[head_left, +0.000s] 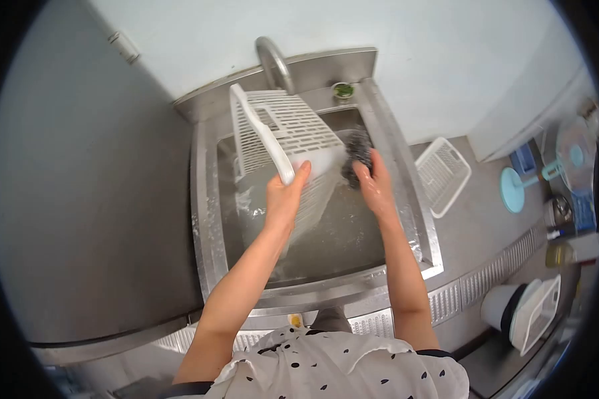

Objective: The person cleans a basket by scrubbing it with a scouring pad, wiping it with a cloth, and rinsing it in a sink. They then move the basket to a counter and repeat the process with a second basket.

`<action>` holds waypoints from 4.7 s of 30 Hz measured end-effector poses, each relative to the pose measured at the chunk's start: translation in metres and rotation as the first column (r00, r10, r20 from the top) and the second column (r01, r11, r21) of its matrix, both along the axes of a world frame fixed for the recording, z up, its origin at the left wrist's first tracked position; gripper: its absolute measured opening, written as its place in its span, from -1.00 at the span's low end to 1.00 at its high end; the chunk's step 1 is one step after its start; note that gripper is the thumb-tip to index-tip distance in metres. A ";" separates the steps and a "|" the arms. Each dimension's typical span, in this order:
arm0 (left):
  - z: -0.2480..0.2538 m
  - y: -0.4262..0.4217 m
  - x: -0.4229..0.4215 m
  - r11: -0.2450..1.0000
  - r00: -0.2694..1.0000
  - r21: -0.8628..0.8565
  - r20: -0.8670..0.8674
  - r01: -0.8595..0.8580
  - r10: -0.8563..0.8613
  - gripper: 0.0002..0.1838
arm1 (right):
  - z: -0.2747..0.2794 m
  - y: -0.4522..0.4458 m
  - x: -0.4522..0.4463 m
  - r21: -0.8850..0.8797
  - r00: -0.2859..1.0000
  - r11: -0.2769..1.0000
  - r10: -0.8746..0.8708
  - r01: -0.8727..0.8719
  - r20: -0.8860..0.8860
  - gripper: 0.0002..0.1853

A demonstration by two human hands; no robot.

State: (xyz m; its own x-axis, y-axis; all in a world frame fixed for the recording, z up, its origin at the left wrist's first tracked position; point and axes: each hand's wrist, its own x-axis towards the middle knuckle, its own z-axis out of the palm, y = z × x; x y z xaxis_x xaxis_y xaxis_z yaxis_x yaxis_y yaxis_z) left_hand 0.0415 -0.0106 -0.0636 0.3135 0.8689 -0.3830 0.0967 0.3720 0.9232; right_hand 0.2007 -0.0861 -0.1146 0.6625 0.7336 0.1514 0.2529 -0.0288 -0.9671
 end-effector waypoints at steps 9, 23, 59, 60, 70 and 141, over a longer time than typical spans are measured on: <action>-0.024 -0.008 -0.009 0.987 0.974 0.118 0.186 0.105 -0.125 -0.56 | -0.071 0.037 -0.024 -0.156 0.936 0.940 -0.265 0.305 0.231 -0.74; -0.046 0.005 -0.017 0.940 0.919 0.053 0.198 0.336 -0.340 -0.30 | -0.020 0.034 -0.066 0.187 0.989 0.973 0.121 -0.136 0.089 -0.76; 0.042 0.024 -0.119 0.890 0.851 0.269 -0.484 0.368 -0.205 -0.34 | -0.154 0.084 0.052 -0.330 0.983 0.928 0.184 -0.174 0.001 -0.54; 0.048 0.029 -0.123 0.871 0.845 0.286 -0.484 0.399 -0.228 -0.36 | -0.181 0.070 0.055 -0.363 0.987 0.920 0.158 -0.146 0.004 -0.55; 0.103 0.081 -0.130 0.491 0.559 0.330 -0.695 0.806 -0.452 -0.47 | -0.102 0.091 0.118 -0.245 0.803 0.959 -0.030 -0.145 -0.595 -0.62; -0.055 0.059 -0.152 0.991 0.949 0.095 -0.293 -0.096 0.120 -0.38 | -0.185 0.181 -0.215 0.097 0.922 0.918 0.378 -0.386 0.086 -0.80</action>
